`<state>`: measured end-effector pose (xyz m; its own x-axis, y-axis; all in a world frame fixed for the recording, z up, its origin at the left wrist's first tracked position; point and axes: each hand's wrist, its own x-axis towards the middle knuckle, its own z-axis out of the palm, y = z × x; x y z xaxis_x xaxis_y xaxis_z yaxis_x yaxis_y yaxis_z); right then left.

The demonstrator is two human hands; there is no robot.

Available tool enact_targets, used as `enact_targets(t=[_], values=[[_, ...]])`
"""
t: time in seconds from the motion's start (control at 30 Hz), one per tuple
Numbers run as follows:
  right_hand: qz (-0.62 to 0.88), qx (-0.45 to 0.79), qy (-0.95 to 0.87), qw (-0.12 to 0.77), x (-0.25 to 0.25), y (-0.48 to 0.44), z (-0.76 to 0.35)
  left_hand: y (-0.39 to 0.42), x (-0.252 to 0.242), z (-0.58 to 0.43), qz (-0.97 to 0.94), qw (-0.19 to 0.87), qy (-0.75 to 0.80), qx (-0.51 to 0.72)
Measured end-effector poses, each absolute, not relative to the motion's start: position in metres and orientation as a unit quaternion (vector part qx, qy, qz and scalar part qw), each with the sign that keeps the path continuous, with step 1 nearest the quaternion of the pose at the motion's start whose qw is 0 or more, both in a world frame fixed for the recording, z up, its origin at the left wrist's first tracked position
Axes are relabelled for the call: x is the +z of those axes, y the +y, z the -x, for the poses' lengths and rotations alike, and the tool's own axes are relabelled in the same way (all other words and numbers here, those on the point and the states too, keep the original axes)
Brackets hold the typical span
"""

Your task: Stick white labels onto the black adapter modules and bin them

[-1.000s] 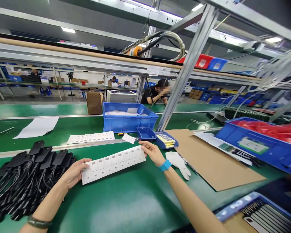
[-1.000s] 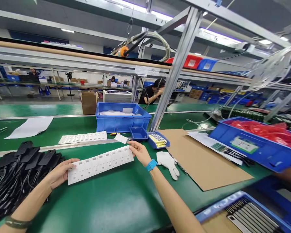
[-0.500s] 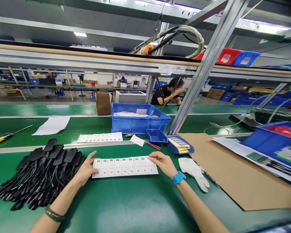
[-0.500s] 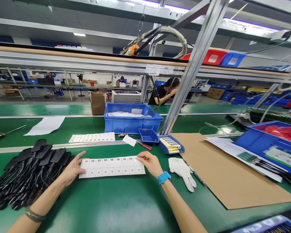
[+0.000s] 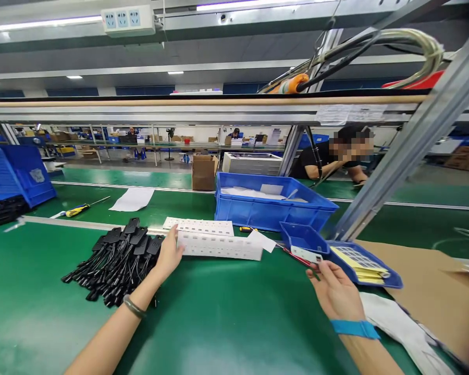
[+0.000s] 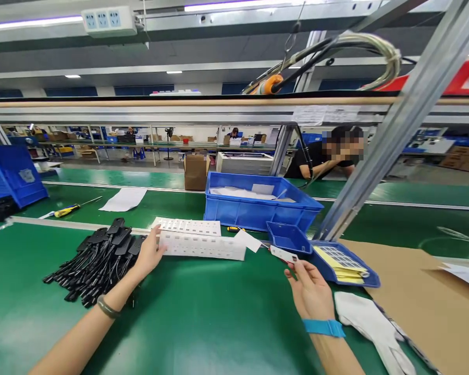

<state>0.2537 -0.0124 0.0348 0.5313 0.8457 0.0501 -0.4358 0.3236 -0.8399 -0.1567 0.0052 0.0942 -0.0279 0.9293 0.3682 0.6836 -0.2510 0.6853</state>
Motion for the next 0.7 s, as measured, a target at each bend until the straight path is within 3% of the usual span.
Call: enact_targets(t=[0.2,0.43,0.5,0.63,0.7], values=[[0.374,0.483,-0.227,0.759,0.058,-0.024,-0.225,-0.01,0.132,0.196,-0.655,-0.046,0.703,0.274],[0.299,0.552,-0.273,0.729,0.081,-0.023,-0.159,-0.037,0.142,0.176,-0.684,-0.065,0.692,0.222],[0.284,0.568,-0.296,0.714,0.083,-0.021,-0.14,-0.041,0.137,0.156,-0.705,0.066,0.645,0.287],[0.284,0.584,-0.348,0.676,0.075,-0.023,-0.112,-0.05,0.11,0.113,-0.575,0.515,0.5,0.394],[0.301,0.586,-0.371,0.655,0.067,-0.028,-0.105,-0.056,0.093,0.098,-0.515,0.606,0.46,0.395]])
